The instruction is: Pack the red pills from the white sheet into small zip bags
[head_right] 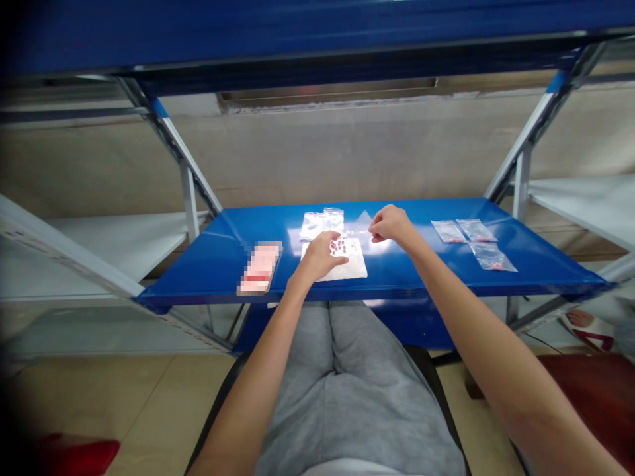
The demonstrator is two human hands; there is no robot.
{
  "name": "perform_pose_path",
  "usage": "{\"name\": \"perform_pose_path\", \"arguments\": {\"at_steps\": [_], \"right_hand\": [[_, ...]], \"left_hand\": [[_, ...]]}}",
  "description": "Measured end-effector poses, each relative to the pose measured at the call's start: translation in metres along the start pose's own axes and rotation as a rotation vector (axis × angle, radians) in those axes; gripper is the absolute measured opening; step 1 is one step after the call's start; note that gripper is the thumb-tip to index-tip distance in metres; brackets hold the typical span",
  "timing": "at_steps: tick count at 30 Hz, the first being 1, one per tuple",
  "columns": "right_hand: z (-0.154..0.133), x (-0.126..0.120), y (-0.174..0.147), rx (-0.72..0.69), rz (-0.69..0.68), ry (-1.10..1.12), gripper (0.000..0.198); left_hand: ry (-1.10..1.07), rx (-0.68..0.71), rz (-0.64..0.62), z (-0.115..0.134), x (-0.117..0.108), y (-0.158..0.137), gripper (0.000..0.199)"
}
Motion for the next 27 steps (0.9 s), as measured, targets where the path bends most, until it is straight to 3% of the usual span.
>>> {"name": "perform_pose_path", "arguments": {"at_steps": [3, 6, 12, 23, 27], "right_hand": [[-0.016, 0.01, 0.005, -0.015, -0.01, -0.187, 0.016], [-0.026, 0.016, 0.007, -0.013, -0.001, -0.288, 0.019], [-0.03, 0.02, 0.007, -0.006, -0.003, -0.349, 0.019], [-0.039, 0.026, 0.004, 0.012, -0.053, -0.368, 0.016], [-0.048, 0.028, 0.004, -0.001, -0.097, -0.453, 0.012]], "left_hand": [[0.06, 0.068, -0.036, -0.008, 0.015, 0.014, 0.073], [0.1, 0.088, -0.036, -0.018, 0.023, 0.026, 0.077], [0.079, 0.098, -0.007, -0.032, 0.025, 0.023, 0.064], [0.227, 0.155, -0.005, -0.028, 0.02, 0.001, 0.044], [0.273, 0.164, 0.017, -0.03, 0.024, 0.01, 0.051]]}}
Point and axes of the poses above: each hand's wrist, its own y-axis towards the middle knuckle, its own x-axis out of the palm, z = x × y, the point moved 2 cm from there along y, towards the middle knuckle, and after that the axes turned 5 degrees about y, right-handed, at the moved point
